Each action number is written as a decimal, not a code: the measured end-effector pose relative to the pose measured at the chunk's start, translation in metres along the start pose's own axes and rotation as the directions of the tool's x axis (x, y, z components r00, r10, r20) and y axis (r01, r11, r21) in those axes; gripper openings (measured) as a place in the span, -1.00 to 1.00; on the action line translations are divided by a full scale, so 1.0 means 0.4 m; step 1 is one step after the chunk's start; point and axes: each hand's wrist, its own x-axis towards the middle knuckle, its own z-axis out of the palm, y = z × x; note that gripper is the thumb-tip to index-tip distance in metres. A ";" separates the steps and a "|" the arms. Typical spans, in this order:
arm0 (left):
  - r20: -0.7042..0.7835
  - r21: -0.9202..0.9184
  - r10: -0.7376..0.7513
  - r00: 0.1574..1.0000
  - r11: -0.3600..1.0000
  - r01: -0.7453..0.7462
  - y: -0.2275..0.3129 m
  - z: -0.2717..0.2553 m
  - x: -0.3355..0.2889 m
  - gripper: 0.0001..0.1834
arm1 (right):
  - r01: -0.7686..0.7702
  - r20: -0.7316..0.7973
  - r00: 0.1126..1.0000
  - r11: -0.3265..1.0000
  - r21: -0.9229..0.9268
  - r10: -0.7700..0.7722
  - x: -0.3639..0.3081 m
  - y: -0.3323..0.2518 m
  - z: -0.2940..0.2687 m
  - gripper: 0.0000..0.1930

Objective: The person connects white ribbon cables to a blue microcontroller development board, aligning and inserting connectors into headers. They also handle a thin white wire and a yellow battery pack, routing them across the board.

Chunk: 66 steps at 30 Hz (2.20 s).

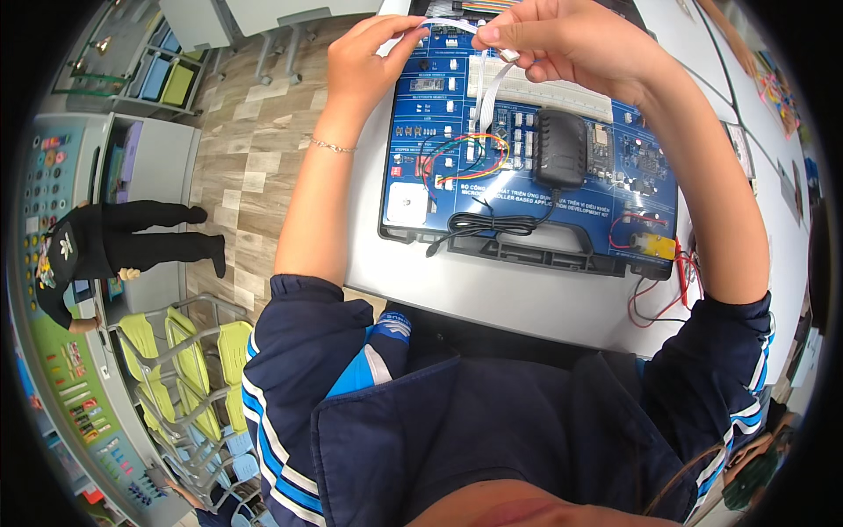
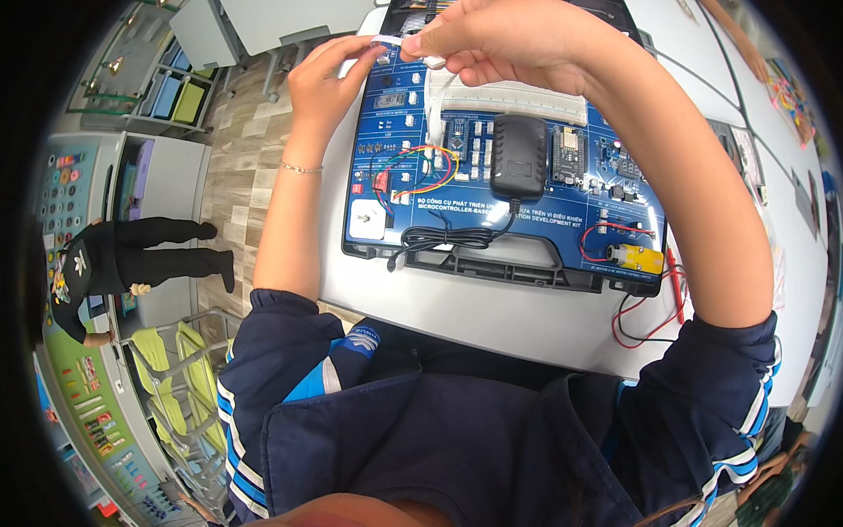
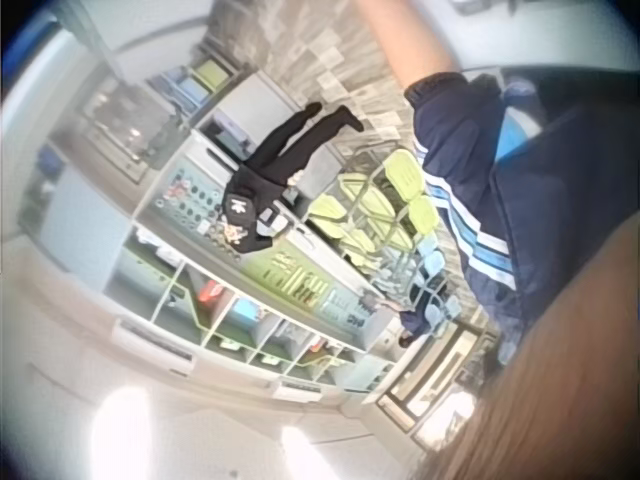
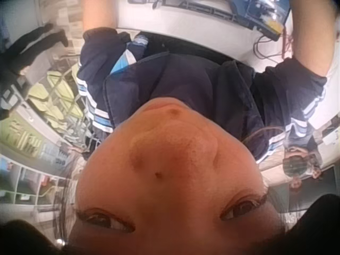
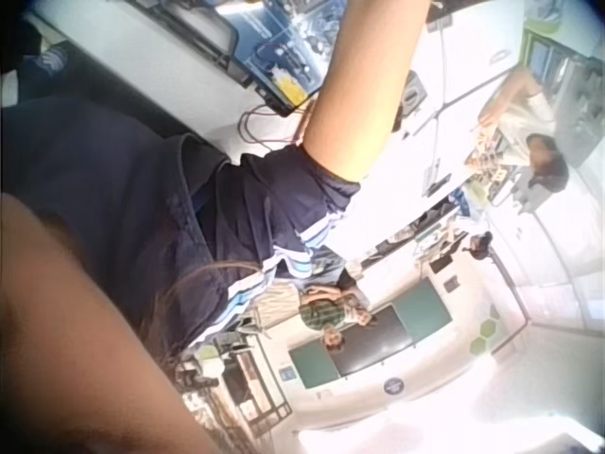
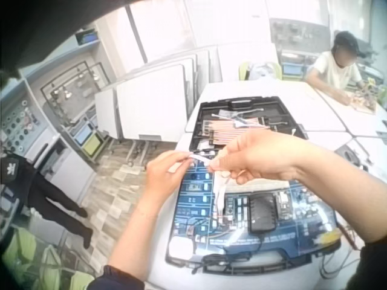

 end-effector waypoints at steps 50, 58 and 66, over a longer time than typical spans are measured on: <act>-0.165 0.186 0.581 0.797 0.812 -0.553 0.123 -0.009 0.020 -0.76 | 0.249 0.083 0.966 0.967 -0.057 -0.244 -0.045 0.131 0.024 -0.78; -0.059 0.111 0.566 0.822 0.822 -0.558 0.139 -0.009 0.021 -0.79 | 0.318 0.062 0.947 0.896 -0.309 -0.315 -0.049 0.120 0.005 -0.78; 0.108 -0.109 0.449 0.887 0.892 -0.439 0.147 0.002 0.024 -0.72 | 0.113 0.012 0.992 0.863 -0.493 -0.123 -0.057 0.100 -0.011 -0.84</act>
